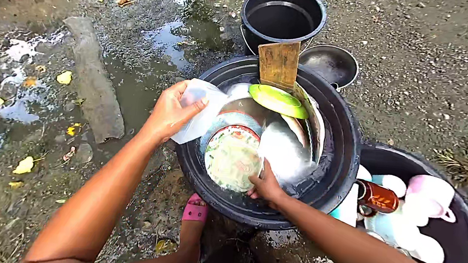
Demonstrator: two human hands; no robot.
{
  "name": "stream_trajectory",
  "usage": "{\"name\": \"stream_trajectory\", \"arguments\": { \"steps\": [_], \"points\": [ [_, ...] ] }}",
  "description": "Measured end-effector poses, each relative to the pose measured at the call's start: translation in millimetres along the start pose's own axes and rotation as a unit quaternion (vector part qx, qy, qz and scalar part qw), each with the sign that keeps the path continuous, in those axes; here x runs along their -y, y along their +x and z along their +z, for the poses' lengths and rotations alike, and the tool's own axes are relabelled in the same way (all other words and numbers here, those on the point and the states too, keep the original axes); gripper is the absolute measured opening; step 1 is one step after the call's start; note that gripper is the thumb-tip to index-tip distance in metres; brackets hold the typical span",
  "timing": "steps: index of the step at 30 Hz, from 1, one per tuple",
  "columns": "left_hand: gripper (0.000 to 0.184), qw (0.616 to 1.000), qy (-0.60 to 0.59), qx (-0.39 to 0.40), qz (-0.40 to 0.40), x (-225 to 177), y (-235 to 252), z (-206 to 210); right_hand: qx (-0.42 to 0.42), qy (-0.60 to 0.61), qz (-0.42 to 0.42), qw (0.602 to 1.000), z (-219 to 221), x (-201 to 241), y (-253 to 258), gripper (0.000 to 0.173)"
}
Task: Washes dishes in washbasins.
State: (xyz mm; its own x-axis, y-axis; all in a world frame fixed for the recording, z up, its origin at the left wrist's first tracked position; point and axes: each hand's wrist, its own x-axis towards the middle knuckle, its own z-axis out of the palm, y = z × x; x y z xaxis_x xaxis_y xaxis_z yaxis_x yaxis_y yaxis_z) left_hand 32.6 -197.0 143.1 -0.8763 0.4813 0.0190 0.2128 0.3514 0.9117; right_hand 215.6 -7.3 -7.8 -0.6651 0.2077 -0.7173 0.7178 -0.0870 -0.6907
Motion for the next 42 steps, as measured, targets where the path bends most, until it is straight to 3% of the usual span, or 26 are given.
{"name": "stream_trajectory", "arguments": {
  "steps": [3, 6, 10, 14, 17, 19, 21, 24, 25, 27, 31, 33, 35, 38, 40, 42],
  "points": [
    [0.039, 0.99, 0.136, 0.013, 0.045, 11, 9, 2, 0.011, 0.106, 0.079, 0.991, -9, 12, -19, 0.071],
    [0.04, 0.983, 0.178, 0.028, 0.032, 11, 11, 8, -0.019, 0.167, 0.08, 0.983, -20, 31, -41, 0.066],
    [0.048, 0.98, 0.172, 0.089, -0.031, 5, 20, 23, -0.058, 0.235, -0.064, 0.968, -38, 74, -65, 0.063],
    [0.071, 0.958, 0.219, 0.183, -0.015, -15, 23, 66, -0.092, 0.315, -0.234, 0.915, -40, 118, -67, 0.059],
    [0.055, 0.935, 0.257, 0.243, 0.034, -41, 26, 104, -0.117, 0.35, -0.312, 0.875, -33, 142, -55, 0.064],
    [0.039, 0.933, 0.244, 0.254, 0.077, -50, 34, 122, -0.165, 0.361, -0.348, 0.849, -29, 155, -41, 0.06],
    [0.035, 0.931, 0.253, 0.251, 0.082, -59, 43, 133, -0.209, 0.354, -0.362, 0.837, -33, 161, -24, 0.062],
    [0.042, 0.932, 0.255, 0.255, 0.038, -57, 54, 146, -0.26, 0.289, -0.294, 0.873, -38, 157, -13, 0.08],
    [0.047, 0.932, 0.246, 0.264, 0.024, -53, 56, 150, -0.252, 0.304, -0.301, 0.868, -39, 156, -11, 0.087],
    [0.057, 0.936, 0.23, 0.264, 0.023, -40, 59, 154, -0.263, 0.324, -0.382, 0.824, -39, 152, 2, 0.087],
    [0.079, 0.942, 0.22, 0.253, 0.024, -26, 59, 161, -0.316, 0.238, -0.503, 0.768, -45, 133, 20, 0.072],
    [0.074, 0.933, 0.249, 0.252, 0.066, -27, 57, 165, -0.322, 0.219, -0.563, 0.729, -60, 122, 24, 0.059],
    [0.062, 0.915, 0.304, 0.251, 0.086, -45, 53, 167, -0.319, 0.201, -0.612, 0.695, -92, 110, 22, 0.055],
    [0.061, 0.906, 0.329, 0.253, 0.089, -80, 46, 167, -0.352, 0.138, -0.605, 0.701, -166, 80, 2, 0.071],
    [0.058, 0.925, 0.271, 0.248, 0.096, -100, 44, 170, -0.41, 0.084, -0.545, 0.727, -223, 44, -12, 0.076],
    [0.043, 0.951, 0.164, 0.251, 0.082, -113, 42, 182, -0.483, 0.0, -0.447, 0.753, -275, -2, -24, 0.077]
  ]
}}
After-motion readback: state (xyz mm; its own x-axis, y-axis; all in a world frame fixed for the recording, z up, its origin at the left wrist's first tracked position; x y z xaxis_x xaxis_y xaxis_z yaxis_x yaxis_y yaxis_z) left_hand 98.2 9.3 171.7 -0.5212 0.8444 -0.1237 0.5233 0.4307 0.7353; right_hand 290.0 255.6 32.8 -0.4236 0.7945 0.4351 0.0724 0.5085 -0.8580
